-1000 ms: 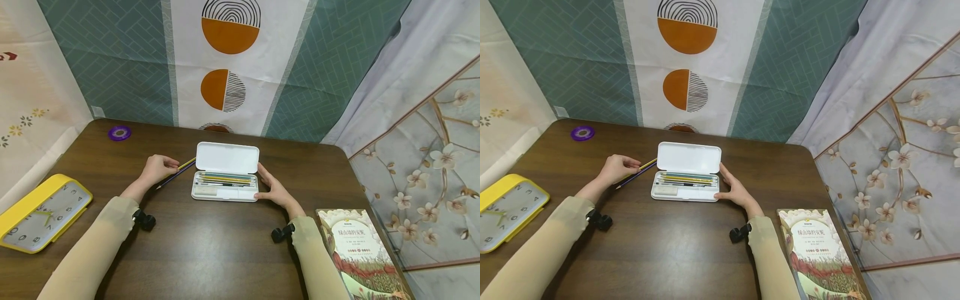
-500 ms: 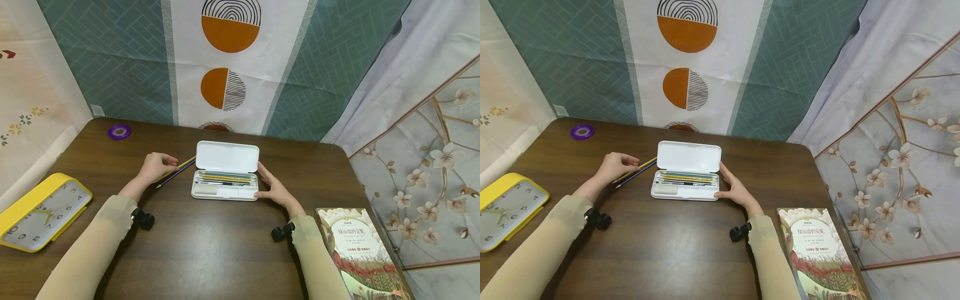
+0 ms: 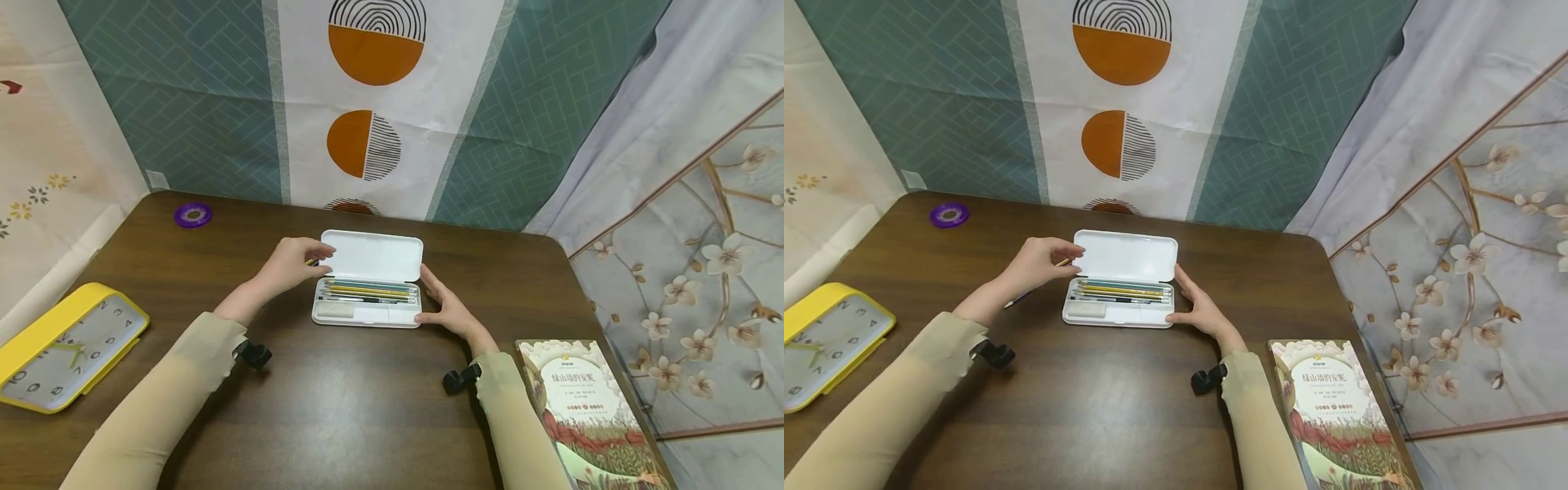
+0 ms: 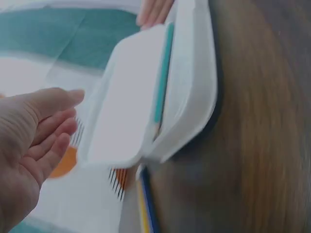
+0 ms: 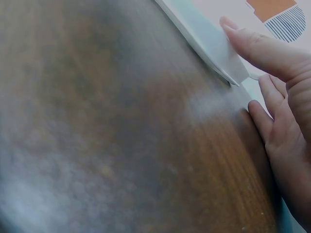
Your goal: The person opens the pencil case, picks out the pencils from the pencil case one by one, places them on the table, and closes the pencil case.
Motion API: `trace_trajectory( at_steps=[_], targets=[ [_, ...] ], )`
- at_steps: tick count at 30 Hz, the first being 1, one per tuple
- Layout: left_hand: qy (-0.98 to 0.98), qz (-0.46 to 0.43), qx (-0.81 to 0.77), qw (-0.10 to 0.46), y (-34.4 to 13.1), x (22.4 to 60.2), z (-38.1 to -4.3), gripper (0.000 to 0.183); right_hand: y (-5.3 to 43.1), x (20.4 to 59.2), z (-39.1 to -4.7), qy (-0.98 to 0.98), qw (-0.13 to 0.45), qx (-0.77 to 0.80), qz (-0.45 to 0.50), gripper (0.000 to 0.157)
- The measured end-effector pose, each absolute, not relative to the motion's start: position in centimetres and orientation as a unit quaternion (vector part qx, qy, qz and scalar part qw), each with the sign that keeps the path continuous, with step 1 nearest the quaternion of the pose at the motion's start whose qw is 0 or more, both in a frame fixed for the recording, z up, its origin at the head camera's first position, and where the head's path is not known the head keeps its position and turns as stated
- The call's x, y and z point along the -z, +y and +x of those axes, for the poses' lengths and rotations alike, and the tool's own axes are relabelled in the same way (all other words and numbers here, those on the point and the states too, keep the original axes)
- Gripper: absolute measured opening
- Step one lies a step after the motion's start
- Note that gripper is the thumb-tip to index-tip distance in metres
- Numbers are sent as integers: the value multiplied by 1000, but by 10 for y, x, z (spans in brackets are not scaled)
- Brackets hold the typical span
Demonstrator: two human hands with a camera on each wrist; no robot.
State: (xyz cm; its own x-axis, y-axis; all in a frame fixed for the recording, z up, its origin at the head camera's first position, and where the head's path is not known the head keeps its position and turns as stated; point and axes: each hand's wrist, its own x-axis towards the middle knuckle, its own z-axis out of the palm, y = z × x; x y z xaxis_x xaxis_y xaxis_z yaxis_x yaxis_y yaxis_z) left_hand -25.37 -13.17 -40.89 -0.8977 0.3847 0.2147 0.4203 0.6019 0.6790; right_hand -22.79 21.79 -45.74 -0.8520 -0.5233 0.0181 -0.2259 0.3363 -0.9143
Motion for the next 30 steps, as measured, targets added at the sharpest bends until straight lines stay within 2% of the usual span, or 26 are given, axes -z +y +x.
trace_trajectory(
  at_steps=[13, 20, 30],
  targets=[
    [-897, -302, 318, -53, -61, 429, -263, 31, 219, 461, -229, 802, 141, 531, -234, 103],
    [-895, -315, 307, -69, -51, 432, -266, 27, 225, 485, -241, 805, 129, 528, -236, 105],
    [-892, -332, 301, -63, -54, 441, -266, 24, 227, 488, -241, 804, 124, 530, -239, 107]
  ],
)
